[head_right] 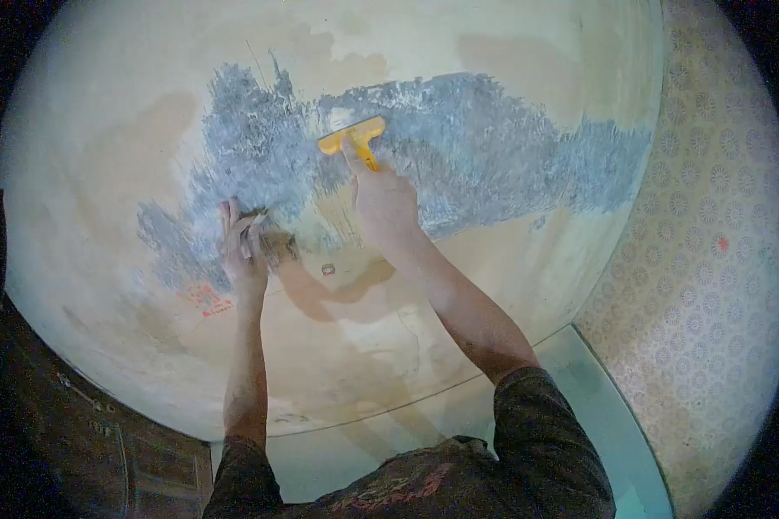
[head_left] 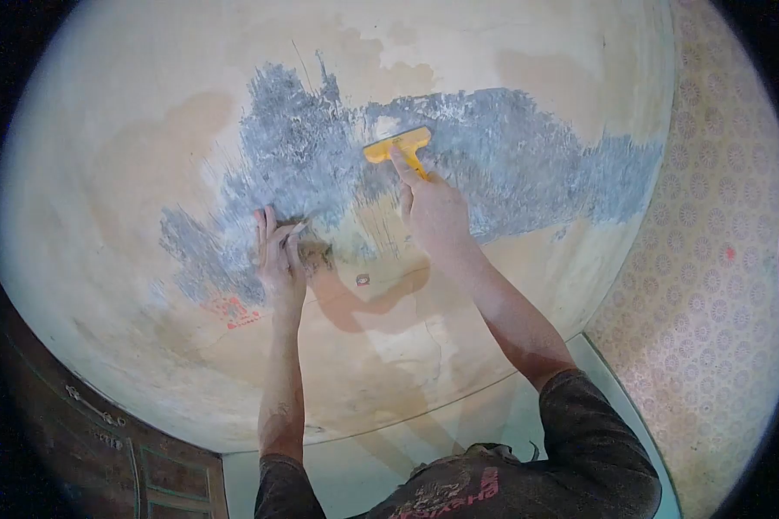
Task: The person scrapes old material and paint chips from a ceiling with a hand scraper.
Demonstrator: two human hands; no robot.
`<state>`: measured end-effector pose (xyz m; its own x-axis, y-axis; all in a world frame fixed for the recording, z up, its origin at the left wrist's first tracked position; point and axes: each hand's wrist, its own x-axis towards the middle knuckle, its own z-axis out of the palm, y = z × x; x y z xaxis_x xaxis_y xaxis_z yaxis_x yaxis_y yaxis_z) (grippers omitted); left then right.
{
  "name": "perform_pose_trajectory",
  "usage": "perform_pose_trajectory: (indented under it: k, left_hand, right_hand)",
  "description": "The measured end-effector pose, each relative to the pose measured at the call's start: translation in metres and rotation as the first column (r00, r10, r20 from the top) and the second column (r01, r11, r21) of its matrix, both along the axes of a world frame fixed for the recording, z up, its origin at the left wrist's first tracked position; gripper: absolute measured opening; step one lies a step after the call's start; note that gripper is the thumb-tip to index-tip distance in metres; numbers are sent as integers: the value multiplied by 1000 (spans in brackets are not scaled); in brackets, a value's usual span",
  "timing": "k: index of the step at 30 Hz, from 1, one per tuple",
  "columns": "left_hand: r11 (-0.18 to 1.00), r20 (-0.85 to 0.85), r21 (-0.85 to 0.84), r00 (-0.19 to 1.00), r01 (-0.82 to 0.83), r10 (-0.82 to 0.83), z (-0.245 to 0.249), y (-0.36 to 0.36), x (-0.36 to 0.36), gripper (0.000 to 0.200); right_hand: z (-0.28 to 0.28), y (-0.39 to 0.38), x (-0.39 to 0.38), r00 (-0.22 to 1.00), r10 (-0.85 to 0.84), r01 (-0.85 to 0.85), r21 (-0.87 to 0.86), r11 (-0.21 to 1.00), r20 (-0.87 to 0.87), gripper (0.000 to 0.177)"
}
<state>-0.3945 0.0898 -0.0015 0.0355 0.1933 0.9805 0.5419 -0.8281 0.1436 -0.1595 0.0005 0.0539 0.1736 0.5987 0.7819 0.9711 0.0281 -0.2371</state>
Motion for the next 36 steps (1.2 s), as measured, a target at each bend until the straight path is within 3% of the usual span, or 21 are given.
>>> perform_pose_trajectory:
  k: [4, 7, 8, 12, 15, 21, 23, 27, 29, 31, 36]
  left_hand:
    - [982, 81, -136, 990, 129, -119, -4, -12, 11, 16]
    - [997, -30, -77, 999, 12, -15, -1, -10, 9, 17]
    - [997, -33, -72, 999, 14, -16, 0, -7, 10, 17]
    - [977, 52, -182, 993, 111, -104, -6, -16, 10, 16]
    - [975, 27, -186, 993, 121, -117, -8, -16, 8, 15]
    - [953, 26, -246, 984, 176, -175, -20, -18, 2, 14]
    - [951, 20, -251, 984, 178, -179, -16, -18, 2, 16]
    - [943, 15, -265, 979, 202, -205, -17, -22, 3, 15]
    - [952, -11, -246, 981, 185, -193, -20, -18, -1, 15]
    - [972, -94, -194, 984, 133, -154, -18, -10, -4, 14]
    - [972, -73, -195, 986, 135, -152, -25, -11, -6, 15]
  right_hand:
    - [-13, 5, 2, 1000, -2, 2, 36, 999, 10, 58]
    - [-4, 7, -4, 1000, 14, -15, 62, 998, 22, 59]
    - [1, 8, -3, 999, 21, -25, 117, 993, 38, 59]
    - [-12, 6, -4, 999, 0, -2, 55, 999, 33, 58]
    - [0, 18, -2, 999, 18, -26, 168, 985, 52, 57]
    - [-7, 5, -7, 1000, 15, -14, 56, 998, -1, 57]
    - [9, 19, -7, 1000, 15, -19, 191, 981, 21, 58]
    - [6, 17, -11, 1000, 1, -5, 185, 983, 23, 60]
    - [-7, 12, -8, 1000, 10, -11, 39, 999, 22, 61]
    - [6, 11, -11, 999, 11, -13, 53, 999, 33, 62]
    - [-4, 5, -8, 997, -9, 6, 47, 999, 72, 61]
